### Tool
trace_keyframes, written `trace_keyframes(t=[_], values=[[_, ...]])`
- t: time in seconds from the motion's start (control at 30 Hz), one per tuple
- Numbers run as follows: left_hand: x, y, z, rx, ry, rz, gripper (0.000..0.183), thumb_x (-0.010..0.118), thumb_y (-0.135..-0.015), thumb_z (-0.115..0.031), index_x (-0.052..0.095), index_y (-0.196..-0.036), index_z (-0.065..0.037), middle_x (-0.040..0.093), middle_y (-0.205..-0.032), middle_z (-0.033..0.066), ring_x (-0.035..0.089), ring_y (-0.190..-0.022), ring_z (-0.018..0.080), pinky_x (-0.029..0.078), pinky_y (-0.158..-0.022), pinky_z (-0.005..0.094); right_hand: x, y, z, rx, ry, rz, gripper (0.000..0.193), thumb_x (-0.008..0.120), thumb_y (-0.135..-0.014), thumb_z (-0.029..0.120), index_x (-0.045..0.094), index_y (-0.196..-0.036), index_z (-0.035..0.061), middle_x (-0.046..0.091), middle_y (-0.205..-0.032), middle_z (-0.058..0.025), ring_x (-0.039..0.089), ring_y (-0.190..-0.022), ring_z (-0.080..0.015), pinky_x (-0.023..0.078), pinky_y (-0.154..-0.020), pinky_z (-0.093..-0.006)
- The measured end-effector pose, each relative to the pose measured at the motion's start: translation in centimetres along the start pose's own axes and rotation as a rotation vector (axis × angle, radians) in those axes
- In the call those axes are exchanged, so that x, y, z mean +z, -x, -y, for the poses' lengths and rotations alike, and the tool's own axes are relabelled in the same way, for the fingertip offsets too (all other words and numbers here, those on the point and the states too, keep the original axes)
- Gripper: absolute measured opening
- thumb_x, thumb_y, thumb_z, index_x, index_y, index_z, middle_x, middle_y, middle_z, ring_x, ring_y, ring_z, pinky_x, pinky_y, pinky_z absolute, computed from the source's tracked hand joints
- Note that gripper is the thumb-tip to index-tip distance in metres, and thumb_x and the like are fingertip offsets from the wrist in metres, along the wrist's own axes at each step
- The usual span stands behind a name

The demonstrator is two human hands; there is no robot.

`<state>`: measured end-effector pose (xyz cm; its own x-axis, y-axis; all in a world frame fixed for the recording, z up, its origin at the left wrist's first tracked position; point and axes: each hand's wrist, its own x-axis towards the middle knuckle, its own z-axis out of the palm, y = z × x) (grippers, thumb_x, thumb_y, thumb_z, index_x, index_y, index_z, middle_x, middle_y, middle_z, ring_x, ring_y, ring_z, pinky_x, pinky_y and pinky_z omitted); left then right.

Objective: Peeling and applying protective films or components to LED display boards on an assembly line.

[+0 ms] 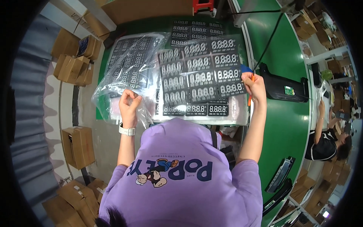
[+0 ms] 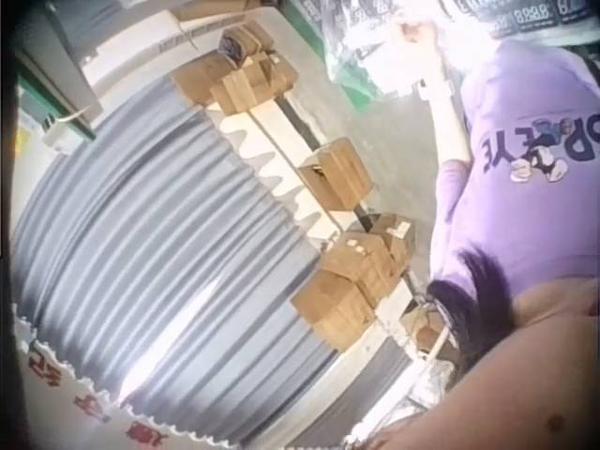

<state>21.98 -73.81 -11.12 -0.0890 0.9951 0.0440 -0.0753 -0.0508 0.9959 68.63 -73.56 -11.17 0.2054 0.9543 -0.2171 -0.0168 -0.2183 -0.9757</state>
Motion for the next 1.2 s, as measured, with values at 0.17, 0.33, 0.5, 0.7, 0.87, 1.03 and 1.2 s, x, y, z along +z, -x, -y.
trace_keyframes(t=[0.17, 0.33, 0.5, 0.7, 0.87, 1.03, 1.2], values=[[0.9, -0.1, 0.3, -0.108, 0.091, 0.014, 0.025, 0.058, -0.074, 0.010, 0.047, -0.088, -0.008, 0.061, -0.111, 0.0141, 0.064, -0.100, 0.0209, 0.051, -0.090, 0.0340, 3.4, -8.6, -2.0, -0.011, -0.154, -0.115, 0.014, 0.064, -0.095, 0.012, 0.066, -0.095, -0.0016, 0.049, -0.054, 0.0039, 0.034, -0.038, -0.0052, 0.022, -0.038, -0.0242], [2.1, -0.7, -0.2, -0.233, 0.264, 0.312, 0.022, 0.046, -0.079, 0.012, 0.046, -0.092, -0.005, 0.063, -0.114, 0.0227, 0.067, -0.097, 0.0231, 0.052, -0.089, 0.0356, 2.9, -19.5, -8.1, -0.125, 0.223, -0.234, 0.016, 0.072, -0.088, 0.018, 0.070, -0.090, 0.0018, 0.060, -0.063, -0.0023, 0.052, -0.050, -0.0111, 0.038, -0.047, -0.0268], [2.4, -1.0, 1.5, -0.217, -0.148, 0.389, 0.018, 0.046, -0.083, 0.010, 0.053, -0.096, -0.001, 0.070, -0.090, 0.0112, 0.066, -0.082, 0.0155, 0.052, -0.079, 0.0288, 6.3, -17.2, -3.2, -0.168, 1.188, -0.451, 0.034, 0.071, -0.084, 0.035, 0.073, -0.098, 0.0047, 0.072, -0.096, -0.0164, 0.069, -0.087, -0.0375, 0.055, -0.073, -0.0481], [4.5, -2.7, 2.9, -0.136, -0.384, 0.349, 0.012, 0.052, -0.088, 0.002, 0.063, -0.093, 0.001, 0.068, -0.073, 0.0053, 0.065, -0.069, 0.0125, 0.051, -0.067, 0.0275, 12.4, -5.0, -4.0, -0.386, 1.099, -0.135, 0.048, 0.068, -0.087, 0.043, 0.068, -0.114, 0.0038, 0.064, -0.094, -0.0149, 0.069, -0.080, -0.0350, 0.055, -0.069, -0.0471], [7.7, -6.2, 2.0, 0.081, -0.745, 0.350, 0.009, 0.062, -0.085, -0.010, 0.067, -0.083, -0.003, 0.068, -0.076, 0.0130, 0.067, -0.070, 0.0285, 0.052, -0.065, 0.0355, 13.8, 2.1, -8.0, -0.503, 1.088, -0.046, 0.048, 0.065, -0.090, 0.040, 0.066, -0.122, 0.0042, 0.063, -0.087, -0.0106, 0.066, -0.063, -0.0299, 0.052, -0.055, -0.0418], [11.0, -8.8, 4.0, 0.344, -1.013, 0.475, 0.008, 0.068, -0.080, -0.014, 0.069, -0.083, -0.007, 0.066, -0.080, 0.0107, 0.065, -0.075, 0.0336, 0.051, -0.065, 0.0438, 11.0, -0.3, -6.0, -0.435, 0.894, 0.045, 0.036, 0.059, -0.093, 0.035, 0.074, -0.099, 0.0034, 0.064, -0.076, -0.0134, 0.066, -0.068, -0.0343, 0.051, -0.062, -0.0433], [14.3, -10.2, 6.8, 0.546, -1.146, 0.492, 0.008, 0.070, -0.079, -0.015, 0.067, -0.081, -0.008, 0.063, -0.081, 0.0089, 0.064, -0.080, 0.0317, 0.052, -0.068, 0.0442, 11.6, -3.5, -6.8, -0.355, 0.857, -0.083, 0.035, 0.051, -0.095, 0.029, 0.069, -0.082, 0.0025, 0.068, -0.083, -0.0211, 0.066, -0.078, -0.0417, 0.052, -0.072, -0.0499]])
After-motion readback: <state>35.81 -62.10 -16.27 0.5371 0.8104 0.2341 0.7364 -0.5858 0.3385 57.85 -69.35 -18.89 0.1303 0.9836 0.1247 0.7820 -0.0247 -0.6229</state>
